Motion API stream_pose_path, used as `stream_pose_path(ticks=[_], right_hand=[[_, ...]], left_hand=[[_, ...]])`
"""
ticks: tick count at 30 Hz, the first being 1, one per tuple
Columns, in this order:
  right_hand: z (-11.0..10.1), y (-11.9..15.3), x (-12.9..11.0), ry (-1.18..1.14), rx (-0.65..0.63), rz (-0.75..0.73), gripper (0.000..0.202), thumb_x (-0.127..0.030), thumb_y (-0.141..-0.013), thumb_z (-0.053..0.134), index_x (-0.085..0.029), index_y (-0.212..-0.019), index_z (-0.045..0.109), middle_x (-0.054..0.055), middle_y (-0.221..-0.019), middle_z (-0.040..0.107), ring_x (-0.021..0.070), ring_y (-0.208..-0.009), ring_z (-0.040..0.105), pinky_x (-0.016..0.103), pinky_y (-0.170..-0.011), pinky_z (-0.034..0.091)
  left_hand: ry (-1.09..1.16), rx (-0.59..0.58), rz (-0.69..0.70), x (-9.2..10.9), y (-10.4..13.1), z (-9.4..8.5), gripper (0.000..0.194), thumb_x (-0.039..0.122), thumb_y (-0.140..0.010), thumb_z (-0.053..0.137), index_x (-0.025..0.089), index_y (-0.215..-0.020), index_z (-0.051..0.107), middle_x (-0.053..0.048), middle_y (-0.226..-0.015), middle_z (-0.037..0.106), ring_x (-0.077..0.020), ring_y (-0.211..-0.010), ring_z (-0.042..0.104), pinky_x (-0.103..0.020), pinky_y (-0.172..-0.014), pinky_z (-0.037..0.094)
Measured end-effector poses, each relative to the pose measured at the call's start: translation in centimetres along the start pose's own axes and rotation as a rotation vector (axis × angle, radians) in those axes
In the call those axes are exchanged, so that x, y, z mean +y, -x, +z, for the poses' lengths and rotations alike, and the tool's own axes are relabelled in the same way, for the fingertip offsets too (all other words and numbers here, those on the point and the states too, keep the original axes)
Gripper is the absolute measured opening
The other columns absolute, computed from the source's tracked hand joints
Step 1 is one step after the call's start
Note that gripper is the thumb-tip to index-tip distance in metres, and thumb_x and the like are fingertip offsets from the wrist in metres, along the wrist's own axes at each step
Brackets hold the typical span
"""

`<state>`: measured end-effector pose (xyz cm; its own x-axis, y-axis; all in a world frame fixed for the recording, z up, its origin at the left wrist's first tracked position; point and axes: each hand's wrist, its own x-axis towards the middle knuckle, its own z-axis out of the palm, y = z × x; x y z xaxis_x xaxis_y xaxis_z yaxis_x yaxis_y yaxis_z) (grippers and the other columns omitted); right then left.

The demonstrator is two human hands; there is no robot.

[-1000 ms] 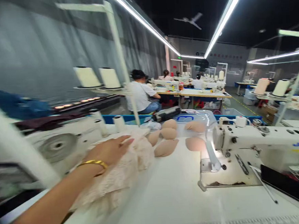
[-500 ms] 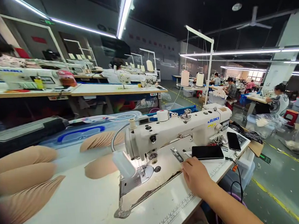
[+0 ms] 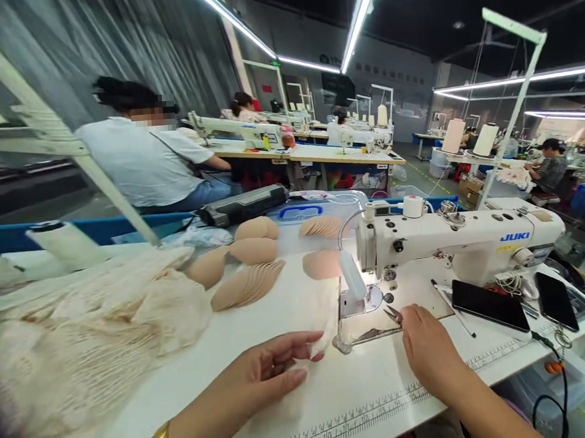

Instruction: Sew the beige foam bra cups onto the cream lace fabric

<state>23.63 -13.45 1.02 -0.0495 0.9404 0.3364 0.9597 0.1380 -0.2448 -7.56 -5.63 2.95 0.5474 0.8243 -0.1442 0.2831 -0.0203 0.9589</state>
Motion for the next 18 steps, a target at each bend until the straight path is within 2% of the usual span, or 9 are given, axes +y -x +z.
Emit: stream_pose_path(ticks=[2, 3, 5, 7, 10, 12, 15, 17, 18], right_hand=[[-0.4, 1.2, -2.1, -0.24, -0.035, -0.114, 0.017, -0.016, -0.109, 0.04, -0.021, -0.109, 0.056, 0.005, -0.092, 0.069, 0.0209, -0.08, 0.066, 0.03, -0.072, 0.049], [-0.5, 1.6, -3.1, -0.288, -0.026, -0.182, 0.011, -0.022, -0.11, 0.045, -0.022, -0.112, 0.056, 0.005, -0.095, 0.07, 0.0208, -0.082, 0.067, 0.03, -0.072, 0.049], [-0.1, 1.6, -4.9, -0.228, 0.044, -0.294, 0.005, -0.028, -0.107, 0.055, -0.023, -0.108, 0.057, 0.004, -0.093, 0.07, 0.0213, -0.079, 0.066, 0.03, -0.07, 0.045], [0.8, 0.9, -6.3, -0.073, 0.155, -0.36, 0.009, -0.025, -0.104, 0.061, -0.024, -0.096, 0.057, 0.003, -0.083, 0.068, 0.0213, -0.072, 0.062, 0.031, -0.066, 0.038], [2.2, -0.5, -7.8, 0.07, 0.268, -0.426, 0.016, -0.018, -0.104, 0.058, -0.024, -0.088, 0.057, 0.002, -0.075, 0.064, 0.0207, -0.067, 0.058, 0.033, -0.065, 0.032], [2.5, -0.8, -8.5, 0.081, 0.294, -0.469, 0.02, -0.014, -0.104, 0.054, -0.023, -0.087, 0.057, 0.001, -0.072, 0.063, 0.02, -0.065, 0.056, 0.034, -0.065, 0.03], [2.0, -0.2, -7.8, 0.056, 0.257, -0.495, 0.025, -0.017, -0.106, 0.05, -0.024, -0.082, 0.055, 0.0, -0.069, 0.061, 0.0192, -0.061, 0.055, 0.034, -0.062, 0.031], [1.5, 0.6, -5.6, 0.068, 0.202, -0.453, 0.026, -0.023, -0.107, 0.05, -0.024, -0.082, 0.054, 0.0, -0.069, 0.061, 0.0192, -0.061, 0.056, 0.034, -0.061, 0.033], [1.2, 1.1, -4.1, 0.092, 0.188, -0.41, 0.025, -0.024, -0.107, 0.049, -0.024, -0.083, 0.055, 0.001, -0.071, 0.062, 0.0195, -0.061, 0.056, 0.034, -0.062, 0.034]], left_hand=[[0.038, -0.005, -0.012, 1.0, 0.0, 0.7, 0.065, 0.045, -0.074, 0.081, 0.022, -0.134, 0.073, -0.01, -0.115, 0.077, -0.0272, -0.098, 0.07, -0.038, -0.088, 0.056], [0.048, -0.004, -0.012, 1.4, -0.1, 0.9, 0.066, 0.044, -0.073, 0.081, 0.022, -0.135, 0.073, -0.009, -0.114, 0.077, -0.0259, -0.096, 0.068, -0.037, -0.087, 0.056], [0.052, -0.002, -0.007, 2.1, 0.0, 1.0, 0.067, 0.042, -0.072, 0.081, 0.021, -0.135, 0.072, -0.008, -0.111, 0.076, -0.023, -0.09, 0.065, -0.036, -0.085, 0.054], [0.046, -0.006, 0.001, 2.2, 0.0, 1.3, 0.067, 0.04, -0.072, 0.079, 0.021, -0.136, 0.072, -0.007, -0.108, 0.074, -0.0209, -0.085, 0.062, -0.036, -0.085, 0.054], [0.031, -0.018, 0.011, 2.0, 0.0, 2.0, 0.068, 0.037, -0.073, 0.077, 0.022, -0.138, 0.069, -0.006, -0.109, 0.074, -0.0189, -0.08, 0.06, -0.035, -0.081, 0.054], [-0.004, -0.04, 0.021, 1.9, 0.1, 2.0, 0.069, 0.036, -0.072, 0.074, 0.023, -0.139, 0.068, -0.006, -0.109, 0.075, -0.0185, -0.078, 0.06, -0.034, -0.078, 0.054], [-0.206, -0.054, 0.034, 2.1, 0.8, -0.2, 0.066, 0.031, -0.073, 0.069, 0.025, -0.139, 0.068, -0.004, -0.105, 0.078, -0.0202, -0.075, 0.063, -0.034, -0.076, 0.054], [-0.461, 0.072, 0.066, 2.5, 1.8, -3.2, 0.059, 0.033, -0.077, 0.065, 0.028, -0.136, 0.07, -0.005, -0.109, 0.079, -0.0245, -0.079, 0.068, -0.037, -0.079, 0.055], [-0.597, 0.216, 0.111, 2.7, 2.2, -4.8, 0.053, 0.038, -0.083, 0.062, 0.028, -0.134, 0.071, -0.006, -0.116, 0.078, -0.0286, -0.089, 0.071, -0.04, -0.085, 0.055]])
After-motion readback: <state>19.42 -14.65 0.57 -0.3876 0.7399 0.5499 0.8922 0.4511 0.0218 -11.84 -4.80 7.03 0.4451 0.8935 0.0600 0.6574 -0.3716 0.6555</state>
